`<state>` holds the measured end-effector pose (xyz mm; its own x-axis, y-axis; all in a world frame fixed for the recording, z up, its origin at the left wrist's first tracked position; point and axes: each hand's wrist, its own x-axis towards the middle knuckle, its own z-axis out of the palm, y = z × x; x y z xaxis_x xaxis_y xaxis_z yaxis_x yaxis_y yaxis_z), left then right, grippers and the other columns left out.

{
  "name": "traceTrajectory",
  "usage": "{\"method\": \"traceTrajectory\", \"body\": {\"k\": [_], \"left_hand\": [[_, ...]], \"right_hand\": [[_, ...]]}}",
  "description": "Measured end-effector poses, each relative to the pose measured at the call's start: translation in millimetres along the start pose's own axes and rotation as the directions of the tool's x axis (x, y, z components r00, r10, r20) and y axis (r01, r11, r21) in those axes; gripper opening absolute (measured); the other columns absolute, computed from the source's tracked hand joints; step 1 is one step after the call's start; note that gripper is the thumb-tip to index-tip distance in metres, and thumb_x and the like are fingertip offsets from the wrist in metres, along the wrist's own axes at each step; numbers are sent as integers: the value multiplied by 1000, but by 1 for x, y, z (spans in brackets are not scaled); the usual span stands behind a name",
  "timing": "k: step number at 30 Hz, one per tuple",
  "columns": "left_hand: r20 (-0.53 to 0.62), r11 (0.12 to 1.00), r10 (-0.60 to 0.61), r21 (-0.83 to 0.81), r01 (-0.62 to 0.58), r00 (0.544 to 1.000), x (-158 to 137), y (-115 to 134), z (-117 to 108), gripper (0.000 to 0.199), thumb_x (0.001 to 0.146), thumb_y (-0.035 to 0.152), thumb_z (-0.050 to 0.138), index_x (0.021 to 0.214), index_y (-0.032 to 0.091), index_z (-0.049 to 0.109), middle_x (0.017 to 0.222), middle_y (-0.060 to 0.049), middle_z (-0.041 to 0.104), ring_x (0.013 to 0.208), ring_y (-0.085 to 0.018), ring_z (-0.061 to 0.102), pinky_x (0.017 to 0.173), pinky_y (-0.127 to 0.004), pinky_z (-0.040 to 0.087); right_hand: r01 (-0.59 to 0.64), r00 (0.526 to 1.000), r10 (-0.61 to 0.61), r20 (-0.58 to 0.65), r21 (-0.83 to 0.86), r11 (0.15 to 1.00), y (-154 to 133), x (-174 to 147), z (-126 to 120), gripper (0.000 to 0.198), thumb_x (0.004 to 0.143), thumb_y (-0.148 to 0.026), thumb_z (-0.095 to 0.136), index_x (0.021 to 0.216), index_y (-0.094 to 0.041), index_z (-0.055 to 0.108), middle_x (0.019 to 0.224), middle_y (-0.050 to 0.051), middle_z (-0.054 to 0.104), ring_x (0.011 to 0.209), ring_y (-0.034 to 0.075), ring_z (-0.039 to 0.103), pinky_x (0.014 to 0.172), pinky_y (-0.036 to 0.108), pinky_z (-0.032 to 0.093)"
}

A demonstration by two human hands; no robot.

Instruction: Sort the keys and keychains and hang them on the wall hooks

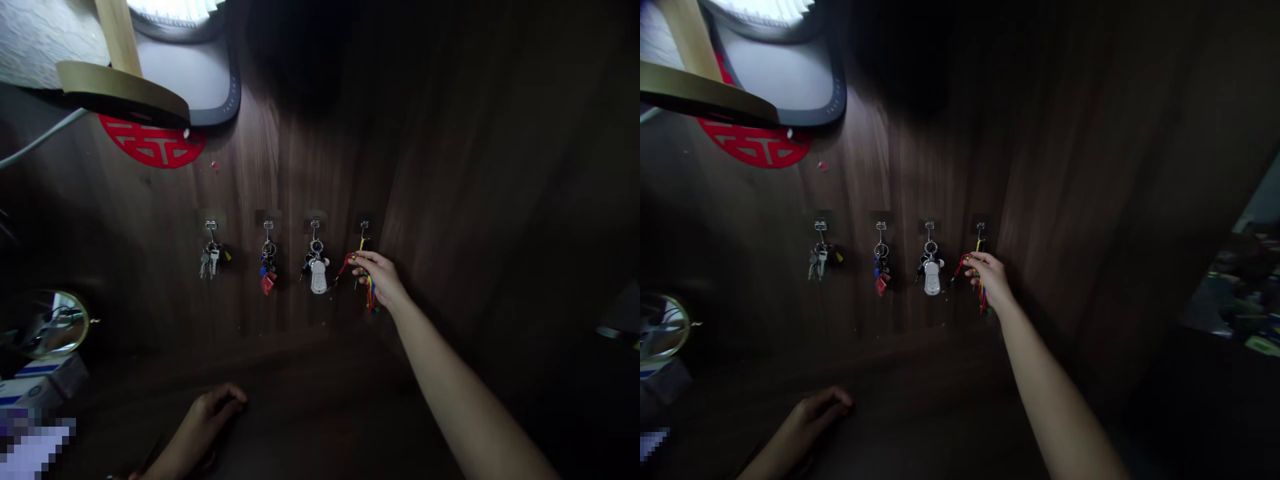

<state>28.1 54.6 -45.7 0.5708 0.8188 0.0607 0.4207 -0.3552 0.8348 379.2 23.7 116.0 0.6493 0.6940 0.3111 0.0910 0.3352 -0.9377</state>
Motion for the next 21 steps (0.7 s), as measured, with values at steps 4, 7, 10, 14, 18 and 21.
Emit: {"method": "traceTrajectory", "body": {"k": [4, 7, 10, 14, 18, 21], "left_hand": [[0, 1000, -16, 14, 16, 1000, -1, 4, -1, 30, 77, 47, 46, 75, 21, 61, 73, 2, 61, 75, -15, 56, 70, -18, 41], [11, 999, -28, 14, 28, 1000, -1, 6, -2, 30, 77, 47, 47, 75, 21, 61, 75, 2, 61, 75, -15, 55, 70, -18, 42], [19, 1000, -26, 8, 26, 999, -1, 6, -3, 28, 77, 45, 47, 75, 20, 61, 74, 2, 61, 75, -14, 55, 70, -18, 41], [11, 999, -11, -42, 11, 1000, 0, 6, -3, 26, 77, 43, 49, 73, 21, 62, 71, 2, 60, 73, -14, 55, 68, -18, 41], [-27, 996, -11, -88, 8, 1000, -2, 8, -2, 25, 76, 43, 52, 72, 21, 64, 69, 2, 60, 70, -14, 54, 64, -18, 41], [-47, 994, -26, -103, 21, 999, -2, 7, -2, 23, 75, 41, 54, 72, 21, 65, 67, 3, 60, 68, -14, 54, 62, -17, 41]], "right_hand": [[51, 999, -48, 24, -96, 994, -20, 25, 3, 14, 68, -16, 66, 80, -16, 58, 70, 3, 67, 42, 6, 53, 30, 13, 31], [93, 996, -93, 4, -133, 987, -33, 39, 2, 12, 69, -14, 65, 78, -16, 57, 68, 2, 67, 39, 5, 50, 28, 12, 28], [132, 989, -141, -44, -165, 977, -44, 50, -2, 10, 71, -12, 63, 78, -16, 56, 64, 1, 65, 38, 4, 50, 29, 11, 28], [164, 976, -189, -104, -211, 964, -44, 61, -11, 9, 70, -14, 64, 76, -16, 56, 61, -1, 63, 38, 4, 50, 29, 11, 28], [170, 960, -212, -184, -220, 961, -29, 65, -20, 13, 67, -15, 67, 75, -15, 56, 60, -2, 61, 38, 5, 51, 30, 12, 31], [151, 953, -195, -231, -195, 969, -16, 62, -23, 16, 66, -16, 67, 75, -16, 54, 60, -3, 59, 38, 5, 51, 30, 13, 34]]}}
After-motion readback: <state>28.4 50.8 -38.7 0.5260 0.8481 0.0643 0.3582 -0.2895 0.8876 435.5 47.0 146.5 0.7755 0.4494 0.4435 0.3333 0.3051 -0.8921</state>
